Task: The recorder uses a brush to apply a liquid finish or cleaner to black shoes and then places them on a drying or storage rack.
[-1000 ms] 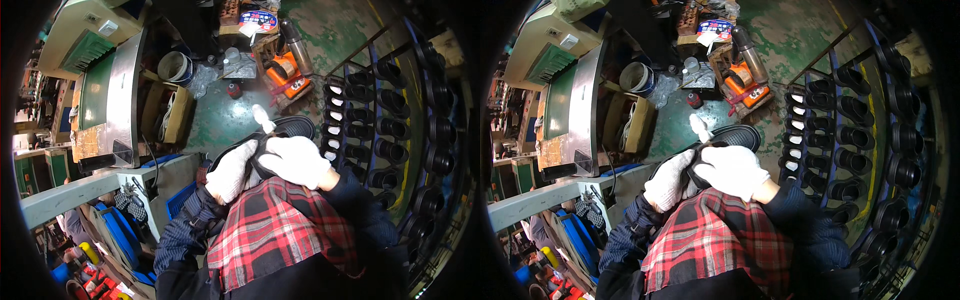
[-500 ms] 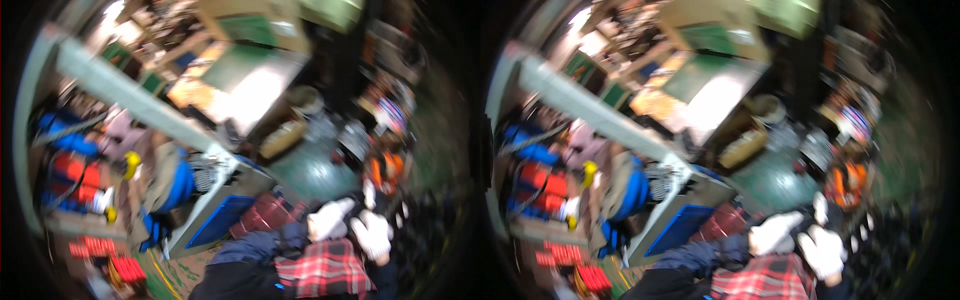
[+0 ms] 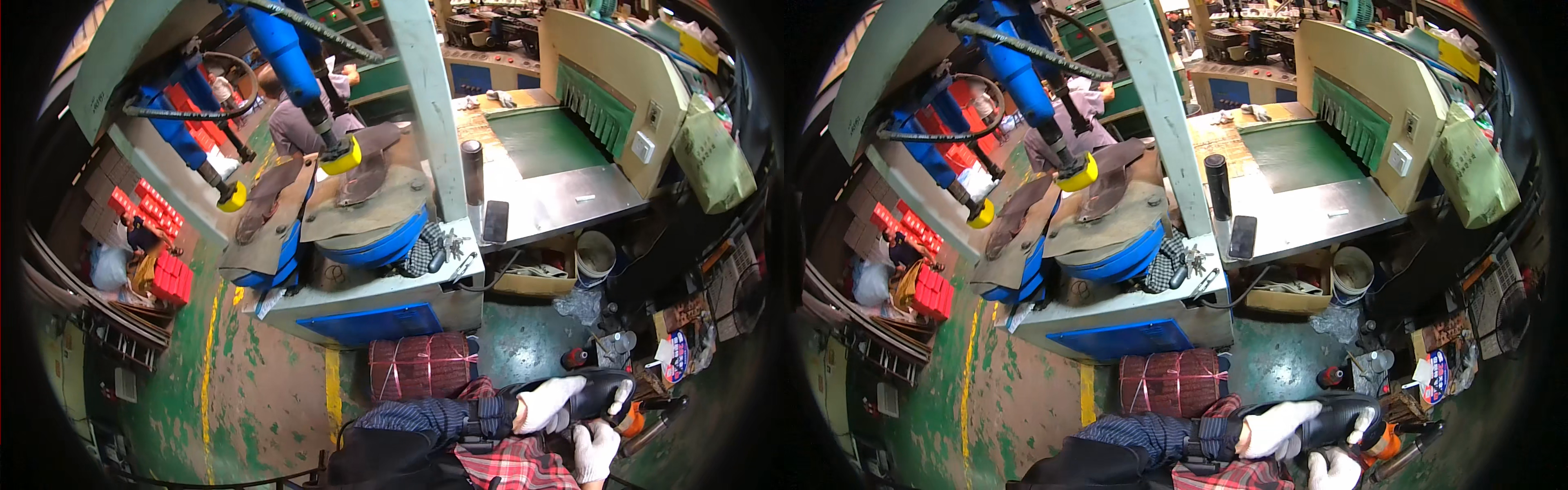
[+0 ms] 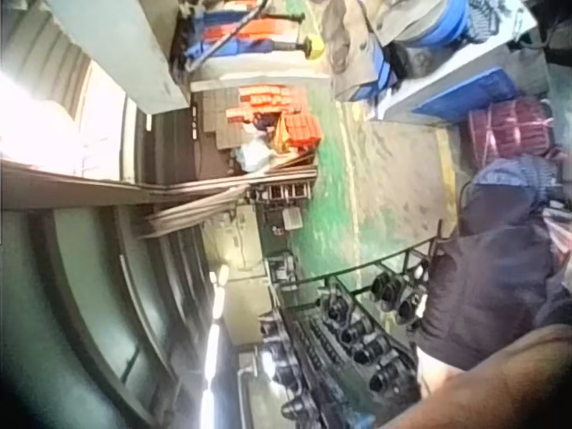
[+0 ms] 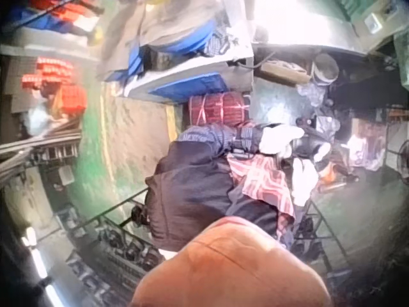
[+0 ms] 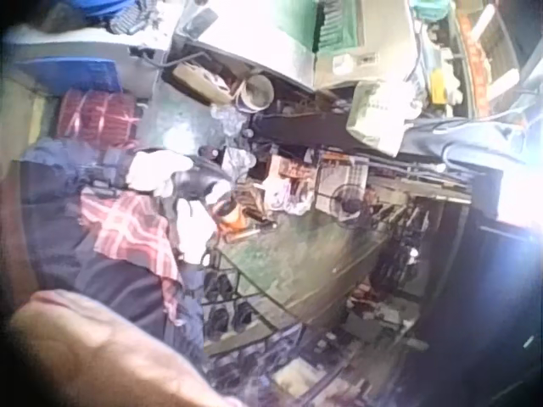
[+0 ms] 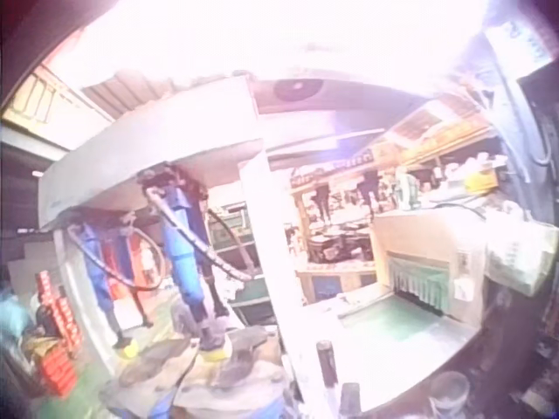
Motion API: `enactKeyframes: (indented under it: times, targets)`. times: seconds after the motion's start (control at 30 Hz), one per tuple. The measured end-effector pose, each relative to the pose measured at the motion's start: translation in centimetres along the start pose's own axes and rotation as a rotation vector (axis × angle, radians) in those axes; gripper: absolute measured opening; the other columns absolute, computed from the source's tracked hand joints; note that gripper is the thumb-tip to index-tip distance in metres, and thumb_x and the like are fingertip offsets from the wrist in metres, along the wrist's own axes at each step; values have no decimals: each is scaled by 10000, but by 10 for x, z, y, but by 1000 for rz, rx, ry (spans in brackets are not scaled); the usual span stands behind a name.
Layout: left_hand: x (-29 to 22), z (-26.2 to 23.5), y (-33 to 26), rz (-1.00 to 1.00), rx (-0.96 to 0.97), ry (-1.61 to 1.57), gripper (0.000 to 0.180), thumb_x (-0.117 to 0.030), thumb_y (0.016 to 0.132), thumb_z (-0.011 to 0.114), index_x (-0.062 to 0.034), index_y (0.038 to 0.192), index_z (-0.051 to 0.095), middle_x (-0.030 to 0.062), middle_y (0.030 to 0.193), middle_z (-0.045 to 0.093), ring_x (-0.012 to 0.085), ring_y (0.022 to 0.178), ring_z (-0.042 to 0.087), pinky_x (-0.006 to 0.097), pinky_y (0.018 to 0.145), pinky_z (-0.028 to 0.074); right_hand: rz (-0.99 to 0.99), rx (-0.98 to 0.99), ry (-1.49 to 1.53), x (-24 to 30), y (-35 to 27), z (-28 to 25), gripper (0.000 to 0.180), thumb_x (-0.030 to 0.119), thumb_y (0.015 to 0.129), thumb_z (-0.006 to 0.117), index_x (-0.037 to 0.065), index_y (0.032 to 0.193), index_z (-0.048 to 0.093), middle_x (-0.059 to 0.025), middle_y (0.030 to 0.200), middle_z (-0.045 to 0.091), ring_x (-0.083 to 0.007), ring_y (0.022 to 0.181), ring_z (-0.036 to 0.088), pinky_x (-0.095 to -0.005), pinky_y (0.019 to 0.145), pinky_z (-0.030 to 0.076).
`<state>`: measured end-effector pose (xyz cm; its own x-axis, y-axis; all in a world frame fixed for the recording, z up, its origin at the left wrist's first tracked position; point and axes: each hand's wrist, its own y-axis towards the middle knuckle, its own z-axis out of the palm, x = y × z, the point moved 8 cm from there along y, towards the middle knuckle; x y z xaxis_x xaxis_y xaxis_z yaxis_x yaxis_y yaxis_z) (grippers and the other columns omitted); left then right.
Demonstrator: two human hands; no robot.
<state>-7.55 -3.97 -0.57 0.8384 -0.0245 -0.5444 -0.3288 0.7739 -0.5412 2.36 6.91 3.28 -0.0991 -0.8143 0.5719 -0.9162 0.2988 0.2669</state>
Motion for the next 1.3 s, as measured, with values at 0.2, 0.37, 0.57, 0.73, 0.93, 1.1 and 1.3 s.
enactKeyframes:
  times: [0.2, 0.37, 0.57, 0.73, 0.93, 1.1, 1.3]
  targets:
    - [6, -14, -1, 102, -48, 85, 394, -438, 1027, 422, -103, 1007, 629, 13, 594, 562, 129, 389, 458, 266, 352, 327, 143, -107, 246, 41, 43, 2, 148, 68, 815, 639, 6, 720, 543, -126, 618, 483, -254, 559, 482, -383, 567, 392]
    - [6, -28, 0, -66, -63, -120, 378, -457, 988, 508, -103, 1060, 618, -21, 629, 552, 103, 407, 444, 269, 371, 314, 73, -75, 39, -3, -2, 13, 129, 57, 786, 633, 4, 687, 571, -116, 618, 512, -236, 571, 499, -367, 577, 403]
    - [-7, -19, 6, 72, 59, 213, 472, -416, 1036, 427, -11, 1189, 617, 33, 1049, 656, 97, 881, 527, 278, 804, 435, 267, 19, 233, 28, 32, 19, 123, 111, 803, 628, 5, 741, 633, -101, 680, 546, -249, 654, 522, -375, 626, 402]
    - [-13, -29, 12, -126, 91, -51, 491, -506, 996, 474, -45, 985, 640, 37, 714, 631, 95, 530, 559, 247, 460, 421, 445, -95, 233, -82, -29, 10, 149, 130, 900, 592, 22, 798, 585, -32, 742, 534, -202, 702, 516, -340, 681, 424]
    - [-11, -8, 7, -195, 171, 330, 488, -499, 921, 578, -26, 798, 587, 37, 520, 527, 137, 346, 470, 290, 322, 354, 547, -533, 1029, -116, 3, -38, 469, 375, 1063, 407, -13, 1297, 526, -109, 1259, 582, -207, 1166, 539, -364, 1040, 396]
    - [-8, 17, 6, -87, 462, 415, 243, -243, 804, 674, -13, 863, 623, 48, 557, 567, 141, 451, 547, 291, 401, 405, 564, -367, 1343, -140, 3, -29, 618, 441, 1061, 371, -19, 1471, 403, -136, 1486, 464, -244, 1361, 439, -399, 1166, 303]
    - [-35, 7, -11, -112, 550, 659, 350, -282, 807, 688, -47, 566, 591, 12, 506, 518, 101, 460, 474, 302, 445, 342, 791, -578, 1247, -51, 63, -23, 269, 193, 971, 577, -21, 1111, 660, -141, 1087, 689, -207, 883, 682, -347, 820, 541]
